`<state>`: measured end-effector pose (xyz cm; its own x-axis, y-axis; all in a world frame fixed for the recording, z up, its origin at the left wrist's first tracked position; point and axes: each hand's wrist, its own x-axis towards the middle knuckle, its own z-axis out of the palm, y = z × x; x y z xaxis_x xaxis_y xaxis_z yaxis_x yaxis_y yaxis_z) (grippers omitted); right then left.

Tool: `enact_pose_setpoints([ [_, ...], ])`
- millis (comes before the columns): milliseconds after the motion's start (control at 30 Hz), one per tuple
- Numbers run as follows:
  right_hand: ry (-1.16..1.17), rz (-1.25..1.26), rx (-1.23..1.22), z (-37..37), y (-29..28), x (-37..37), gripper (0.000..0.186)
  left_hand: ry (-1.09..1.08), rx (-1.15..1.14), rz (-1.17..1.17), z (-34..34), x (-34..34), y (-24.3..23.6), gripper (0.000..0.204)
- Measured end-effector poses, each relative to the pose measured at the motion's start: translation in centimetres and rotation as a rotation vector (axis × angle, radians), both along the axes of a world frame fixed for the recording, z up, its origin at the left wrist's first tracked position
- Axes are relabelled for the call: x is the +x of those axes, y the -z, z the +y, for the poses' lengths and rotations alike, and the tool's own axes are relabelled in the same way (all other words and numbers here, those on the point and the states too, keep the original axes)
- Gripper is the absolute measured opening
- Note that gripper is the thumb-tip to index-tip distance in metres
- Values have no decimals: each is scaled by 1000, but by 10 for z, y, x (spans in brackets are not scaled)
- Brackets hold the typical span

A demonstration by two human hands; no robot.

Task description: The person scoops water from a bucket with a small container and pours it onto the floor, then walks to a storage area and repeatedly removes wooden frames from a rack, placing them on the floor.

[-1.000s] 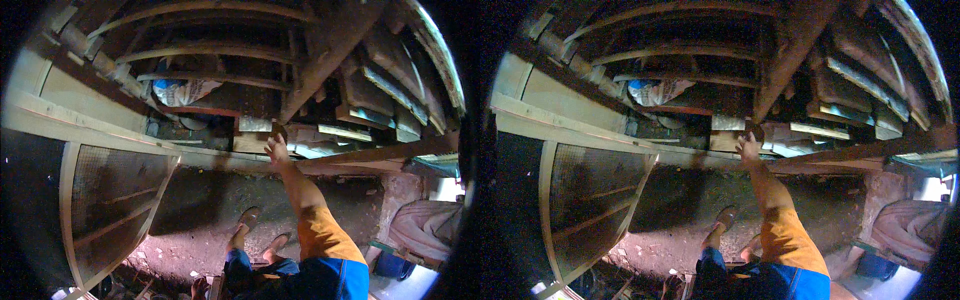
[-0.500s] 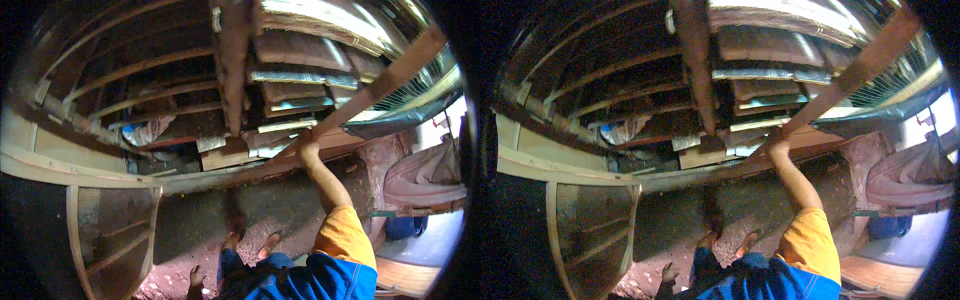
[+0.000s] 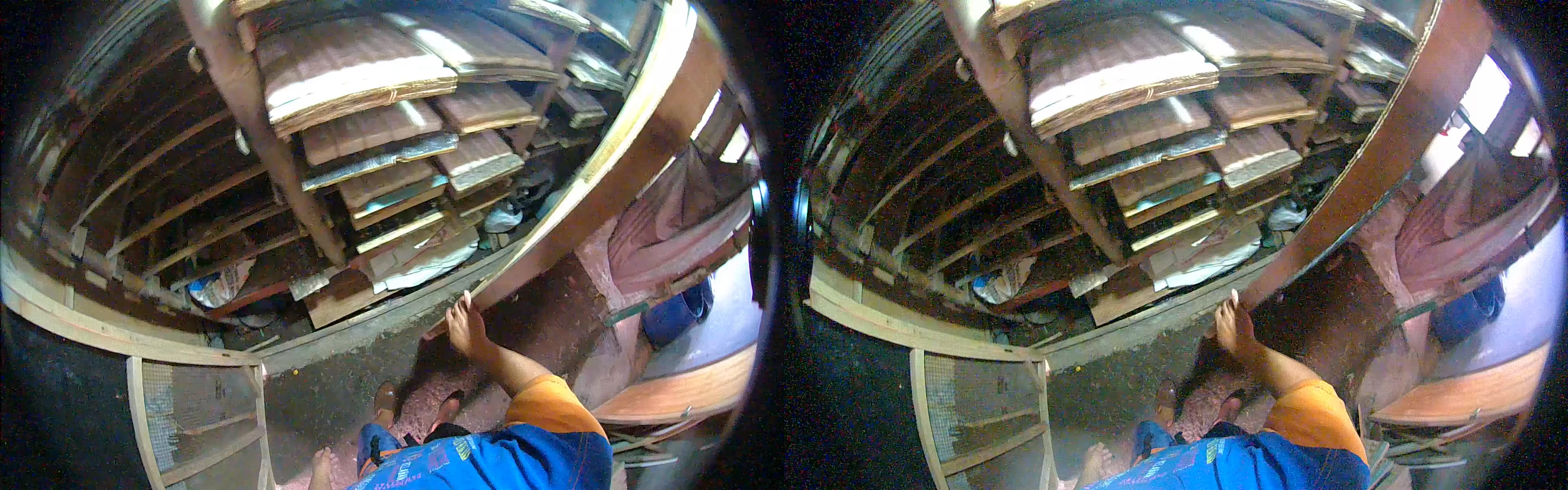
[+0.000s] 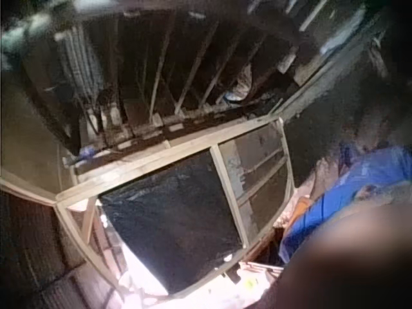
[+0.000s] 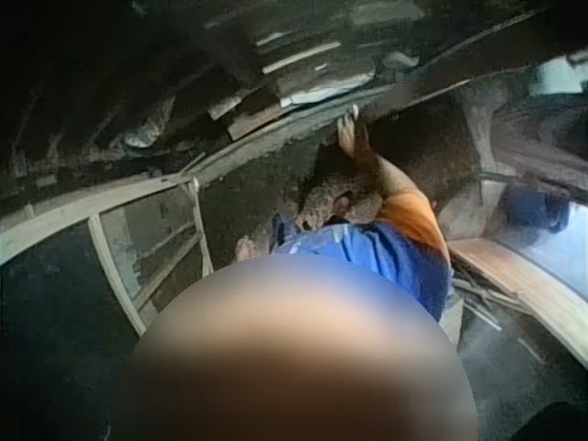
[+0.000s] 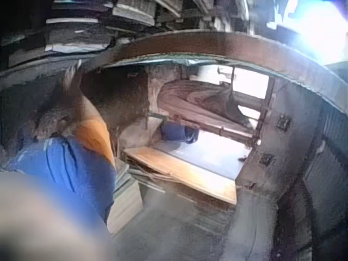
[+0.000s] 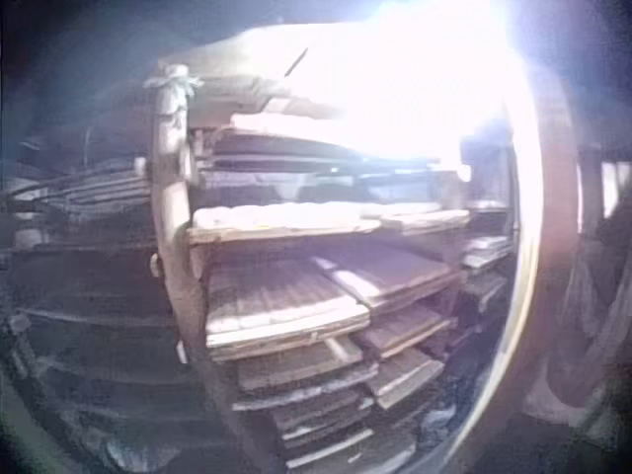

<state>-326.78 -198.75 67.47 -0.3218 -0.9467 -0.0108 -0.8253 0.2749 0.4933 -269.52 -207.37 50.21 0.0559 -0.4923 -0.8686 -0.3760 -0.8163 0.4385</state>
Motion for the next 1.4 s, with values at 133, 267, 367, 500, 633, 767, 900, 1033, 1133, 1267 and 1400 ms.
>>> enact_pose_setpoints([
  [133, 166, -349, -95, 92, 4, 35, 37, 63, 139, 222, 17, -9, -14, 26],
  [267, 348, -345, -2, 181, -15, 66, 47, 127, 111, 165, 26, -38, -20, 27],
  [367, 514, -492, -146, 235, -46, 82, 61, 209, 176, 198, 19, -63, -28, 22],
  [500, 737, -494, -354, 287, -88, 73, 70, 346, 123, 126, 17, -114, -51, 20],
  [633, 860, -258, -706, 345, -131, 28, 81, 442, -37, 1, 27, -176, -78, 26],
  [767, 1070, -4, -828, 420, -164, -23, 85, 883, -271, -122, 42, -220, -92, 34],
  [900, 1265, 67, -764, 471, -172, -54, 89, 904, -229, -64, 52, -256, -80, 31],
  [1033, 1372, 33, -790, 513, -169, -85, 89, 886, -218, 19, 76, -278, -70, 27],
  [1133, 1408, 47, -795, 534, -165, -114, 88, 1074, -261, -58, 88, -279, -72, 30],
  [1267, 1443, 65, -844, 552, -165, -169, 90, 1572, -468, -336, 92, -277, -64, 41],
  [1400, 1547, 74, -851, 566, -163, -222, 91, 1436, -276, -553, 83, -302, -42, 46],
])
